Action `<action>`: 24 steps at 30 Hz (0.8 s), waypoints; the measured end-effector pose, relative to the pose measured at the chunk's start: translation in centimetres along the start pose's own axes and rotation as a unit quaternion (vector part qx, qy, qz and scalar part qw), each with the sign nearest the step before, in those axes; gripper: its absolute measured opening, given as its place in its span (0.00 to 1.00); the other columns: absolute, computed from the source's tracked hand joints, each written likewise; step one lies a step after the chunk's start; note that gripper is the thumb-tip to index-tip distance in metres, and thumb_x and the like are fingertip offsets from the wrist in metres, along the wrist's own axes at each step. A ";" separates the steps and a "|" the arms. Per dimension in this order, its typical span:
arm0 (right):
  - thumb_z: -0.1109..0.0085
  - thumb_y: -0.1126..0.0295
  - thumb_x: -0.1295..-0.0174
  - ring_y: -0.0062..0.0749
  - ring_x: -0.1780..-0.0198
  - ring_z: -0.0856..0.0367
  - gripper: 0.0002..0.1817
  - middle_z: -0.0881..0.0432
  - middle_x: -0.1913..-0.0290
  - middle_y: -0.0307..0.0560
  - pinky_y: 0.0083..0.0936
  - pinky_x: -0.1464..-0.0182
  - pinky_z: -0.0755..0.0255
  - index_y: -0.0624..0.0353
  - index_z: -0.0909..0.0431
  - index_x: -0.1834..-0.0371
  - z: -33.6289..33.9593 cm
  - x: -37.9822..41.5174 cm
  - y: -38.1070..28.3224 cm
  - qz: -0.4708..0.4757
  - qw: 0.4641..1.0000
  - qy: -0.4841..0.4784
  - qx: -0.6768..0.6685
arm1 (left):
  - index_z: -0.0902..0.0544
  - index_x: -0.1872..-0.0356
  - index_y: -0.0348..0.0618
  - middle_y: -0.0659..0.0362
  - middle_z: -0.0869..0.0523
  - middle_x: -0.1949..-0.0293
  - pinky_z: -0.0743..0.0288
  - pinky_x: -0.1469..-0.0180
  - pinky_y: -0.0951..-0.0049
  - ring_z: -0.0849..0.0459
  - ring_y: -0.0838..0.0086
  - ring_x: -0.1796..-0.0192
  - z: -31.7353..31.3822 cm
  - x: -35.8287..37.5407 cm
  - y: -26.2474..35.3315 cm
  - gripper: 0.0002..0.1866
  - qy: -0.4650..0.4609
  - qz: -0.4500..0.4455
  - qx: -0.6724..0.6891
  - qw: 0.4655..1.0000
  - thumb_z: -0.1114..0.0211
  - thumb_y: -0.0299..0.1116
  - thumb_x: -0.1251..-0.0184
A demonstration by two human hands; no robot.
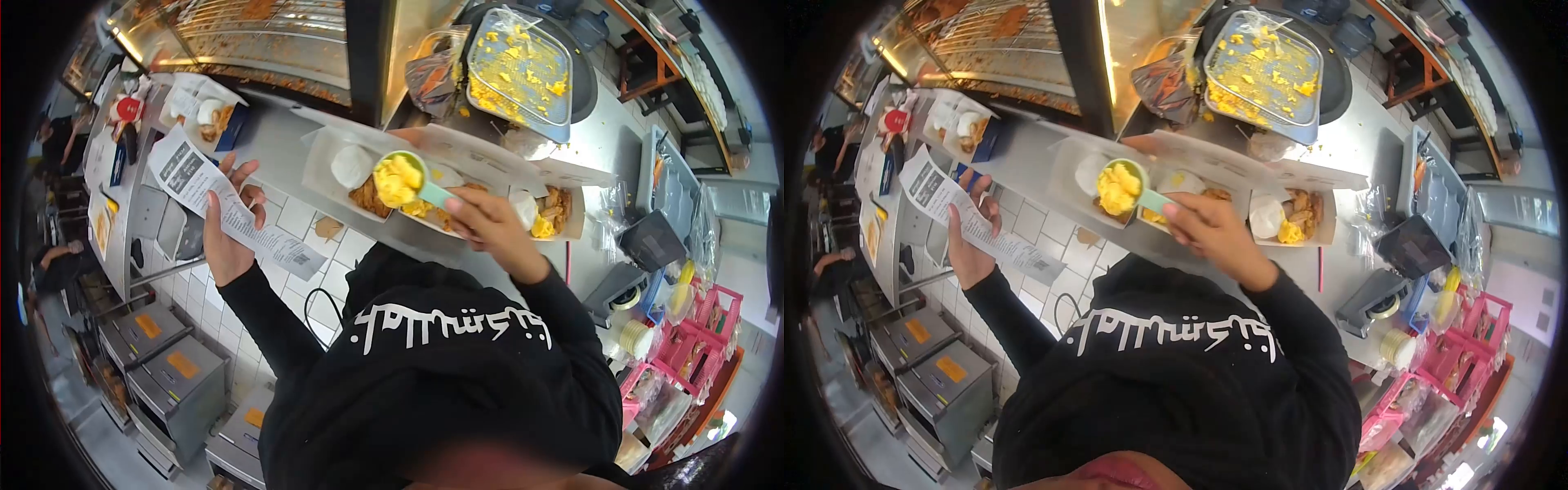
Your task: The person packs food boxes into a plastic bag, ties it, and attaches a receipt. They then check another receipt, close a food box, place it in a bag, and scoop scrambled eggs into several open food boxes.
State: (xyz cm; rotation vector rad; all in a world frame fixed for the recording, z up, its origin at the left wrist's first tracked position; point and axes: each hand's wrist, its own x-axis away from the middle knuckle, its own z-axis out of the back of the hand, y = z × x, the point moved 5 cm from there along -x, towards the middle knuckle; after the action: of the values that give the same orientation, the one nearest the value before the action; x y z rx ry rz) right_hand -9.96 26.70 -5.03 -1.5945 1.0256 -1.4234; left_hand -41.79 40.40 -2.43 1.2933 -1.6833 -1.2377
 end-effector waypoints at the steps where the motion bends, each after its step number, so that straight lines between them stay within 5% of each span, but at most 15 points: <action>1: 0.48 0.60 0.30 0.22 0.79 0.30 0.17 0.28 0.80 0.37 0.20 0.75 0.37 0.63 0.23 0.50 -1.5 -1.3 0.8 0.072 0.993 -0.001 0.098 | 0.39 0.32 0.37 0.47 0.25 0.42 0.31 0.73 0.83 0.23 0.74 0.60 0.7 0.8 -0.1 0.35 0.020 0.008 0.021 1.000 0.53 0.56 0.27; 4: 0.49 0.66 0.30 0.31 0.76 0.25 0.16 0.24 0.75 0.43 0.28 0.72 0.31 0.61 0.26 0.44 -5.5 -4.9 3.7 0.259 0.926 0.065 0.269 | 0.40 0.31 0.39 0.50 0.25 0.41 0.30 0.68 0.79 0.24 0.75 0.60 1.8 2.3 -1.0 0.34 0.062 0.035 0.103 0.992 0.58 0.57 0.25; 7: 0.50 0.70 0.33 0.47 0.65 0.19 0.17 0.21 0.67 0.53 0.40 0.64 0.26 0.60 0.27 0.42 -8.8 -8.6 6.1 0.341 0.852 0.097 0.384 | 0.39 0.32 0.38 0.49 0.24 0.43 0.30 0.68 0.78 0.23 0.73 0.59 0.5 2.9 -1.1 0.35 0.040 0.036 0.150 0.987 0.58 0.59 0.25; 10: 0.49 0.69 0.35 0.52 0.58 0.20 0.19 0.21 0.58 0.57 0.42 0.58 0.26 0.62 0.29 0.41 -10.8 -10.0 6.3 0.296 0.831 0.071 0.465 | 0.38 0.32 0.37 0.49 0.23 0.44 0.29 0.67 0.77 0.21 0.72 0.59 -0.5 3.3 -0.8 0.35 0.010 0.033 0.185 0.982 0.59 0.59 0.25; 13: 0.49 0.70 0.35 0.51 0.59 0.20 0.19 0.21 0.58 0.57 0.42 0.58 0.26 0.62 0.29 0.41 -11.6 -9.6 5.8 0.301 0.827 0.078 0.469 | 0.39 0.32 0.36 0.50 0.26 0.43 0.31 0.67 0.79 0.26 0.72 0.59 -1.2 4.1 0.0 0.38 -0.003 0.033 0.170 0.985 0.55 0.61 0.27; 16: 0.51 0.72 0.34 0.56 0.60 0.21 0.20 0.22 0.60 0.58 0.42 0.58 0.25 0.60 0.31 0.38 -11.9 -8.9 5.1 0.315 0.827 0.078 0.458 | 0.37 0.33 0.37 0.47 0.23 0.44 0.29 0.67 0.76 0.20 0.71 0.58 -1.0 4.0 -0.1 0.37 -0.023 0.024 0.222 0.974 0.61 0.62 0.26; 19: 0.48 0.69 0.33 0.42 0.68 0.19 0.19 0.20 0.66 0.51 0.31 0.69 0.25 0.59 0.29 0.39 -10.7 -9.7 6.4 0.402 0.822 0.105 0.389 | 0.36 0.34 0.36 0.46 0.24 0.43 0.28 0.67 0.76 0.20 0.70 0.58 -2.2 3.8 0.5 0.40 -0.058 0.027 0.243 0.968 0.62 0.65 0.28; 21: 0.46 0.66 0.33 0.27 0.74 0.25 0.18 0.24 0.71 0.42 0.21 0.75 0.32 0.58 0.27 0.42 -9.0 -9.0 5.6 0.206 0.968 0.052 0.133 | 0.35 0.35 0.35 0.46 0.24 0.43 0.28 0.67 0.75 0.20 0.70 0.59 -3.4 3.5 0.8 0.42 -0.082 0.030 0.257 0.962 0.63 0.67 0.29; 22: 0.44 0.64 0.33 0.20 0.76 0.28 0.17 0.25 0.74 0.38 0.16 0.78 0.36 0.57 0.26 0.44 -8.5 -7.7 4.9 0.094 0.995 0.024 -0.004 | 0.35 0.35 0.35 0.45 0.24 0.43 0.28 0.67 0.75 0.20 0.70 0.59 -4.0 3.5 1.1 0.42 -0.094 0.033 0.264 0.960 0.63 0.67 0.29; 24: 0.41 0.61 0.35 0.07 0.78 0.41 0.16 0.33 0.77 0.27 0.07 0.80 0.48 0.55 0.24 0.47 -6.6 -3.7 1.0 0.029 0.983 0.052 -0.176 | 0.35 0.35 0.35 0.45 0.24 0.43 0.27 0.67 0.75 0.20 0.69 0.59 -5.1 3.2 1.5 0.43 -0.117 0.040 0.276 0.953 0.63 0.68 0.30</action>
State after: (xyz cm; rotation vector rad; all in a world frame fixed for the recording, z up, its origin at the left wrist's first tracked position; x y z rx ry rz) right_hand -16.81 29.56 -6.80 -1.7330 1.4376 -1.3525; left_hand -38.56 35.95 0.53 1.4090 -2.3450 -0.9272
